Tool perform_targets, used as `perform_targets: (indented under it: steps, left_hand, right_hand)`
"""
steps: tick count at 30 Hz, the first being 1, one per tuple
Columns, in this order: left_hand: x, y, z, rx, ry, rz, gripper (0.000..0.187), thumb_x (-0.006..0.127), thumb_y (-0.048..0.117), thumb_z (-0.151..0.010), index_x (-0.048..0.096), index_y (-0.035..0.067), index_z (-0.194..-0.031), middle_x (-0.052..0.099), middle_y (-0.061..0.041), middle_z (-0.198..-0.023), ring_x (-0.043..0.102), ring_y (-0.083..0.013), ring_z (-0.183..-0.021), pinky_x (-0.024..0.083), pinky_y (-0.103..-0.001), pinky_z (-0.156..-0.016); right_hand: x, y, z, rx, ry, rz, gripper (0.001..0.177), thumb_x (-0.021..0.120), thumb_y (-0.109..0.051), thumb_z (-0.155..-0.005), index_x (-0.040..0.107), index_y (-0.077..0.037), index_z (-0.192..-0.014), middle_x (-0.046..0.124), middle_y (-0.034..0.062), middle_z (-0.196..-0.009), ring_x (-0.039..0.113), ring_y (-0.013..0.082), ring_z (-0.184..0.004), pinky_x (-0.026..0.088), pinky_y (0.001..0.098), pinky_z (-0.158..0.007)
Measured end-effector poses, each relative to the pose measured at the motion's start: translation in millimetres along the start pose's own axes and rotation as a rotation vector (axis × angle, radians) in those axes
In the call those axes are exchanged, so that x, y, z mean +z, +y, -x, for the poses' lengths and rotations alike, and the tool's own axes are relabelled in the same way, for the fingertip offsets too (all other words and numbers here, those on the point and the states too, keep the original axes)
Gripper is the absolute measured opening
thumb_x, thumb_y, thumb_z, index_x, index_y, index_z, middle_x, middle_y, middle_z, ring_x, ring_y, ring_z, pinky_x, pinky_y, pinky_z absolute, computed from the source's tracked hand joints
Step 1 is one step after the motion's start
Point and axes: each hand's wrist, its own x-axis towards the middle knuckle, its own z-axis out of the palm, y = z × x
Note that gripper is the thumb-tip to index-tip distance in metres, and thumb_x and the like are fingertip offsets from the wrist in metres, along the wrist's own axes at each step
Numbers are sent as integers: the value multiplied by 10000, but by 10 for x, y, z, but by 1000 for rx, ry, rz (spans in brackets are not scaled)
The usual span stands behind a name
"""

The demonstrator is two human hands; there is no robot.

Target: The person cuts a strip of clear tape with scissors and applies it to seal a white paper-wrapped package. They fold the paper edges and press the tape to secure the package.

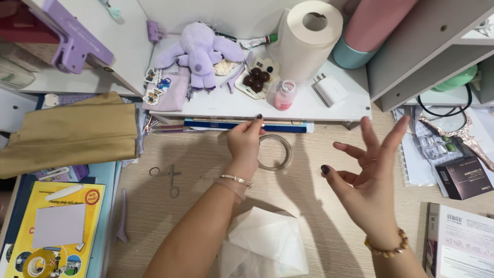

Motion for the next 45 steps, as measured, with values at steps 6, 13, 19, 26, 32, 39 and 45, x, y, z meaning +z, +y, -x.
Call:
perform_targets:
  steps: [6, 13, 19, 26, 32, 39, 45]
  left_hand:
    - [19, -44, -238, -101, 15, 12, 248, 800, 204, -813, 755, -38, -778, 705, -47, -695, 607, -104, -590, 441, -251, -499]
    - [-293, 621, 213, -435, -279, -344, 334, 742, 362, -852, 690, 32, -848, 622, -40, -626, 465, -108, -471, 281, -260, -383]
    - [-502, 1379, 1302, 321, -1025, -418, 335, 820, 284, -834, 774, 139, -1132, 687, 58, -905, 497, -71, -717, 432, -211, -625]
    - [-620, 1606, 1641, 471, -873, -446, 145, 780, 237, -893, 805, 121, -978, 737, -1, -867, 565, -83, -731, 476, -253, -658]
    - [-1083, 1484, 1586, 457, -643, -336, 379, 773, 243, -924, 628, 129, -1255, 731, -74, -1111, 700, -133, -924, 603, -307, -814]
    - [-1525, 835, 1630, 132, -540, -667, 930, 786, 90, -786, 306, 216, -1573, 809, -59, -1072, 759, -164, -982, 589, -371, -885]
    - [-1713, 514, 1571, 546, -596, -641, 798, 773, 57, -862, 381, 161, -1549, 829, -21, -978, 804, -173, -999, 545, -350, -1024]
  right_hand:
    - [-146, -183, 62, 48, -4, -414, 1292, 629, 211, -768, -153, -337, -1638, 212, 132, -1777, 537, 295, -1312, 604, 368, -817]
    - [-239, -414, 158, 4, -99, -984, 1251, 657, 224, -796, -78, -289, -1669, 221, 133, -1726, 489, 359, -1404, 645, 412, -911]
    - [-218, -724, 277, 42, -62, -641, 1268, 628, 221, -746, -59, -313, -1669, 236, 125, -1759, 532, 363, -1365, 622, 337, -786]
    - [-108, -899, 465, -11, -110, -425, 1209, 609, 192, -818, -99, -303, -1664, 256, 142, -1795, 561, 381, -1403, 583, 312, -720]
    - [103, -539, 429, -119, -343, -266, 1050, 690, 103, -825, 142, -204, -1667, 501, 184, -1542, 493, 318, -1472, 546, 434, -1128]
    - [413, 135, 681, 547, -520, 164, 347, 739, 42, -858, 862, -117, -1140, 813, 66, -1161, 752, 357, -875, 639, 492, -804]
    - [443, 305, 811, -535, -344, 192, 181, 712, 39, -839, 789, -99, -927, 801, 48, -1084, 769, 190, -1076, 596, 374, -1036]
